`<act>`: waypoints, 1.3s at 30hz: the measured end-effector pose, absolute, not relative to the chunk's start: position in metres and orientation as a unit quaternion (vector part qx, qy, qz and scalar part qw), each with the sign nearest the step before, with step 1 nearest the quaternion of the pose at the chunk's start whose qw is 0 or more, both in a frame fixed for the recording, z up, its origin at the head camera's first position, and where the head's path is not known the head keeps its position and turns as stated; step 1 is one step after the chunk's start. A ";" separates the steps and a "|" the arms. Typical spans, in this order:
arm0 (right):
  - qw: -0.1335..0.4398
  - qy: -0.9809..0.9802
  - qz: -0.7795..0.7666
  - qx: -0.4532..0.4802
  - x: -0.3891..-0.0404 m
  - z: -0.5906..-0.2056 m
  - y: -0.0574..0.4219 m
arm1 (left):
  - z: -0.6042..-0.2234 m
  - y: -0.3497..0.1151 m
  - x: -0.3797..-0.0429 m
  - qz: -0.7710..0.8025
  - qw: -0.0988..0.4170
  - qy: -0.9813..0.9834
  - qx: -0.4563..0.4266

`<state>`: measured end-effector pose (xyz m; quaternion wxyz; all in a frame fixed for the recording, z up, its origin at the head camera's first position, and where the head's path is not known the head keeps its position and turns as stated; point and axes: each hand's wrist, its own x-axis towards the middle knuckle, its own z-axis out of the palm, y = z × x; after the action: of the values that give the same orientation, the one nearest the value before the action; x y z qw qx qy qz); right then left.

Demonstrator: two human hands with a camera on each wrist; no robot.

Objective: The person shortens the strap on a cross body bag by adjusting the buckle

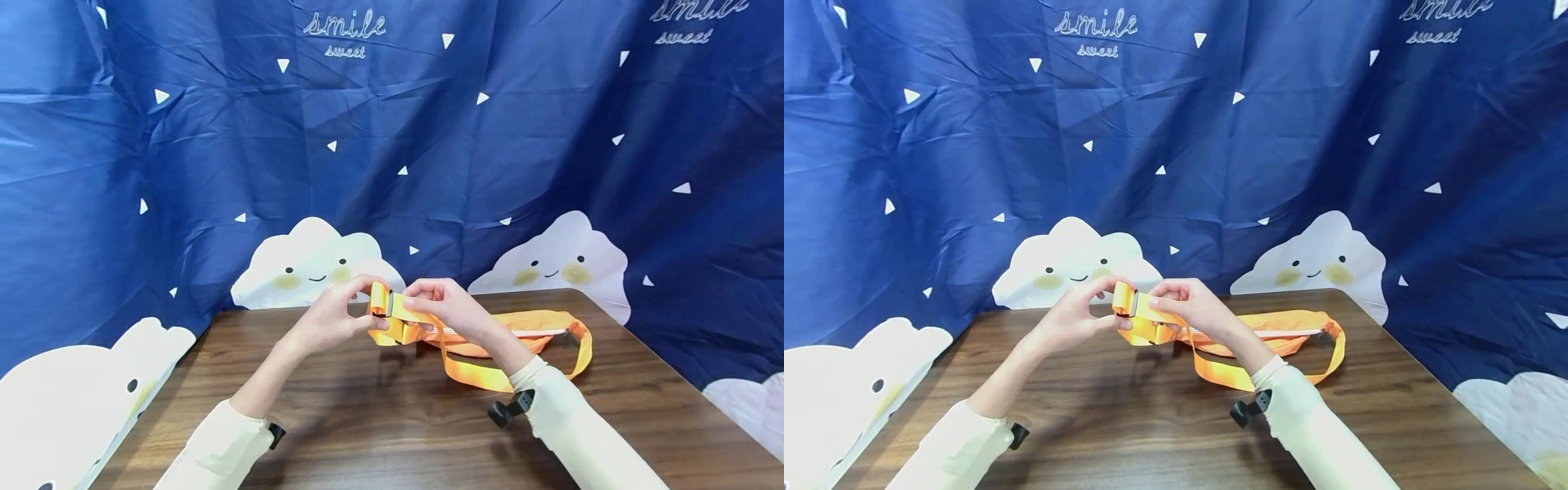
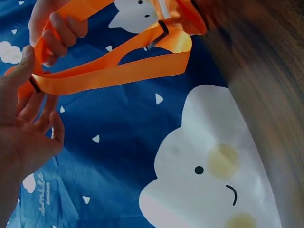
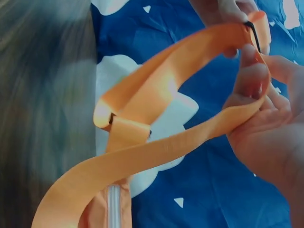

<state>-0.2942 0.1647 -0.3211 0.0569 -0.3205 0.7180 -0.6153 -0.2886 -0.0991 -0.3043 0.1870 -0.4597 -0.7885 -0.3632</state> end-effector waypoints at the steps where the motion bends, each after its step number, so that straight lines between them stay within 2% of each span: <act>1: 0.058 0.723 -0.607 -0.324 -0.294 -0.320 0.167 | -0.304 -0.099 -0.288 -0.363 0.185 -0.789 -0.460; 16: 0.059 0.724 -0.605 -0.325 -0.294 -0.320 0.171 | -0.308 -0.099 -0.288 -0.362 0.204 -0.779 -0.468; 25: 0.073 0.711 -0.619 -0.325 -0.286 -0.318 0.164 | -0.308 -0.094 -0.291 -0.360 0.195 -0.768 -0.493; 39: 0.098 0.708 -0.632 -0.298 -0.287 -0.323 0.164 | -0.309 -0.094 -0.290 -0.364 0.188 -0.786 -0.463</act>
<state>-0.2869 0.1637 -0.3226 0.0985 -0.2978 0.7084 -0.6322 -0.2900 -0.0943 -0.3086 0.1877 -0.4626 -0.7861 -0.3645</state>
